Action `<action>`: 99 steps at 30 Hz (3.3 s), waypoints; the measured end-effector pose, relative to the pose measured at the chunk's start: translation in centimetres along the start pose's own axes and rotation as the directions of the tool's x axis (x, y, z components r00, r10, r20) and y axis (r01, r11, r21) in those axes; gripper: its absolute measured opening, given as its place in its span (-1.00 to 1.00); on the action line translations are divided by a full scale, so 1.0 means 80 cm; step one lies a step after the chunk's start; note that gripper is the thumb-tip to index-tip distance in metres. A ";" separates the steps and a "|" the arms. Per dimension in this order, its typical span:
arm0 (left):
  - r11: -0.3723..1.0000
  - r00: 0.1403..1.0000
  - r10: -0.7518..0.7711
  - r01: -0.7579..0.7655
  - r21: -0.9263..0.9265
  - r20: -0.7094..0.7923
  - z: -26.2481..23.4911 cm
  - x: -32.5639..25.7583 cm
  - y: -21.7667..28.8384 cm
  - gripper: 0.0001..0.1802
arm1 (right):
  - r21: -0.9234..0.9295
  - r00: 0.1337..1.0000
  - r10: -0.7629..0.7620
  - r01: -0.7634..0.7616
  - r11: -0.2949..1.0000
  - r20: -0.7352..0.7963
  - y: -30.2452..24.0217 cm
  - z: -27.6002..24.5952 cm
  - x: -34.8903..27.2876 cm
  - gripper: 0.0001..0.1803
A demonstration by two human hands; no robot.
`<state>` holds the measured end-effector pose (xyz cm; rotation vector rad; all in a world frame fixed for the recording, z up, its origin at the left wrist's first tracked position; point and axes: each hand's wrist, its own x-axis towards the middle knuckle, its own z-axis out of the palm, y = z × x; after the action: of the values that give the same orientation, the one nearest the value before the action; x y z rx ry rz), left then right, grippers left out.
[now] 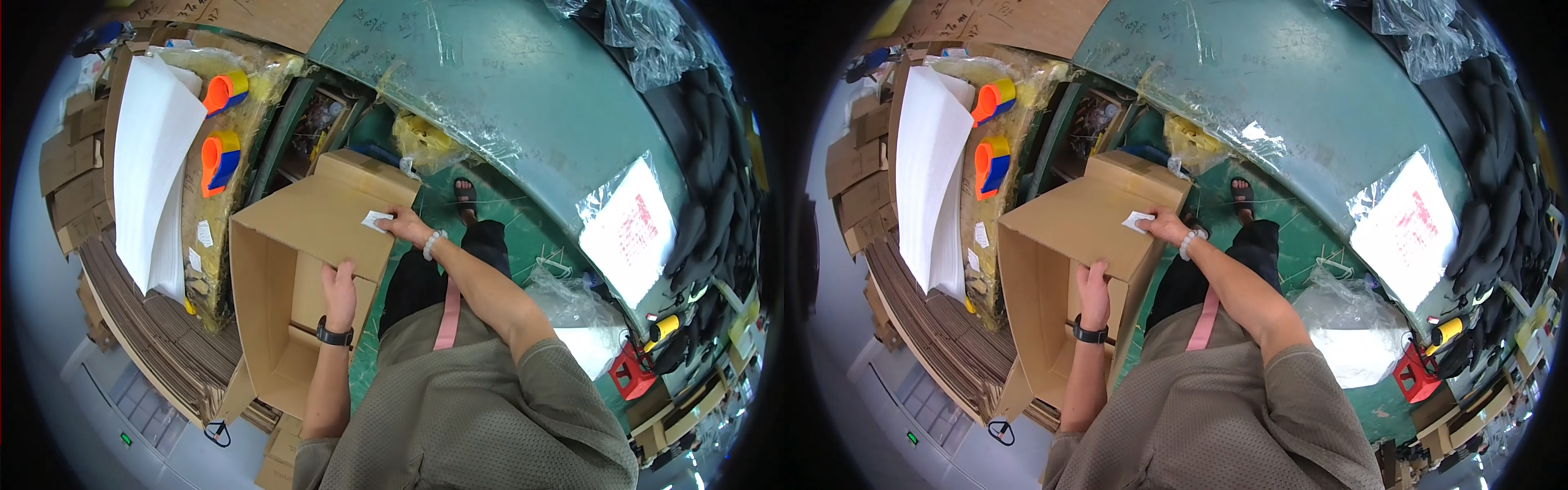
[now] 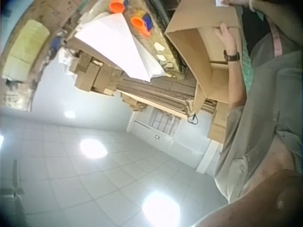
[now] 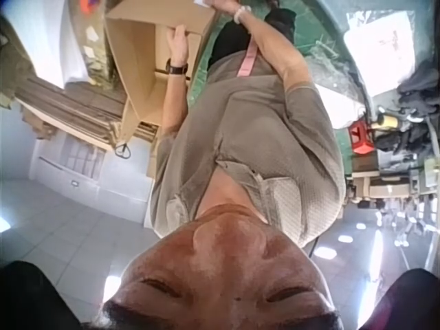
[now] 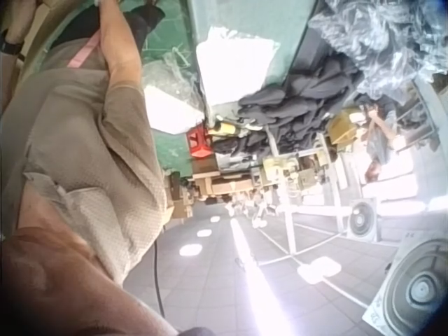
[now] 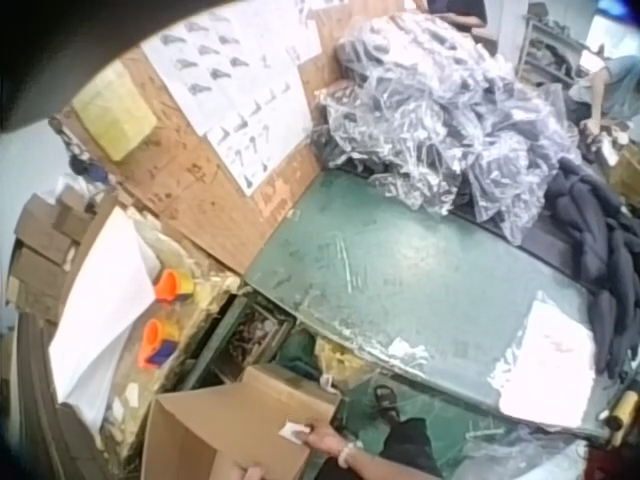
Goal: Cleaning and inspecting bicycle seats in a factory setting.
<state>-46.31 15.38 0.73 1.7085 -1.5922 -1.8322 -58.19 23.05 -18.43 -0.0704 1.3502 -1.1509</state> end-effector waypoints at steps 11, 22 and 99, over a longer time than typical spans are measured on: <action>0.995 0.995 -0.019 0.027 0.093 -0.094 0.005 -0.017 0.015 -0.72 | -0.489 0.977 -0.207 0.205 0.848 0.051 -0.014 0.076 0.069 -0.25; 0.991 0.993 0.030 -0.016 0.130 -0.111 0.007 0.005 -0.008 -0.84 | -0.665 0.904 -0.356 0.117 0.738 -0.236 0.091 -0.105 0.012 -0.47; 0.843 0.376 -0.530 0.332 0.423 0.760 0.782 -0.432 -0.238 -0.55 | 0.194 0.340 0.044 0.420 0.887 -0.939 0.295 -0.641 -0.765 -0.77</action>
<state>-75.26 83.02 -6.77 1.3872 -1.7237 -3.3180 -71.50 104.14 -5.18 0.9340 2.0939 -1.7936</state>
